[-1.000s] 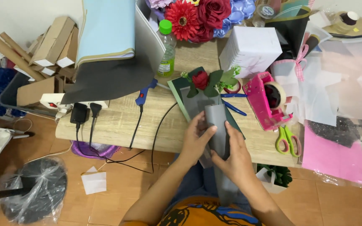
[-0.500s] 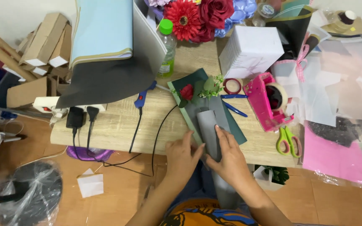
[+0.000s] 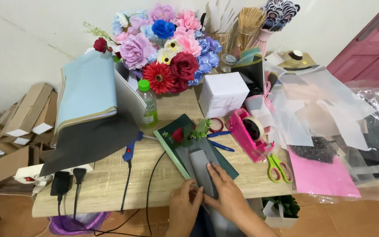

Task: The person arranges artificial flowers into a gray cylindrical container. They insert a blue flower, followed by red roses and greenery, adjusting the stems. Finally, they wrap the container with green and white paper and secure it with tape.

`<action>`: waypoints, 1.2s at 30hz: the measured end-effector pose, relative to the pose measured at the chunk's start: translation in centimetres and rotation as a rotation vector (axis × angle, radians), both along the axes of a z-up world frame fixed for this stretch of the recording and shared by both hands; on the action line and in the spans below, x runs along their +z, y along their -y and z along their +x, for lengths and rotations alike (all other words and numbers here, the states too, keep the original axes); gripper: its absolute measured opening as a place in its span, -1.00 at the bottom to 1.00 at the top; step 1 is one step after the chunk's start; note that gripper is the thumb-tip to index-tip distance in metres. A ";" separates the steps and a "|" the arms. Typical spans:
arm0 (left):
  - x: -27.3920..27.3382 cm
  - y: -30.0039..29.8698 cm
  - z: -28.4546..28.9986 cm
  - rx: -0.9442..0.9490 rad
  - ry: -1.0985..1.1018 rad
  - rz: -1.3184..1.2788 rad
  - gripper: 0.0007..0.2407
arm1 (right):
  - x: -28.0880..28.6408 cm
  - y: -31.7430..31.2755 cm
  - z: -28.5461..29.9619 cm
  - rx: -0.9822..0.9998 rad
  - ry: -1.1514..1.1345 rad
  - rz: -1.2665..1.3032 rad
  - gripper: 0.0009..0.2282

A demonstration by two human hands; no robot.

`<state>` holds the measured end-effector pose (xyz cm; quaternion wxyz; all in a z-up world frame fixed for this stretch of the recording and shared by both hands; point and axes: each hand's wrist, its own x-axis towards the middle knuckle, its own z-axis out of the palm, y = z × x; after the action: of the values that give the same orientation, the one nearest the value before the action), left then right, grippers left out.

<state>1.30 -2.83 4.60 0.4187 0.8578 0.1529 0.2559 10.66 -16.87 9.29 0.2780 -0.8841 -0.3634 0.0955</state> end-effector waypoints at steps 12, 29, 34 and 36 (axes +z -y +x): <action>0.9 1.0 -0.5 -0.052 -0.081 -0.461 -0.54 | 0.0 2.3 2.1 -0.088 -0.071 -0.039 -0.33; 1.0 1.7 -0.8 -0.055 0.103 -0.322 -0.58 | -1.6 3.0 4.7 -0.128 0.321 0.238 -0.54; 1.7 1.5 -0.7 -0.068 0.060 -0.378 -0.56 | -0.9 3.0 3.8 -0.118 0.108 0.118 -0.53; 1.7 1.4 -0.7 -0.078 0.047 -0.384 -0.56 | -1.1 2.9 3.9 -0.146 -0.014 0.035 -0.44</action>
<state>0.64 -4.27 6.33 0.5877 0.7612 0.1556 0.2258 14.56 -19.81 8.22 0.3022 -0.9025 -0.2976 0.0748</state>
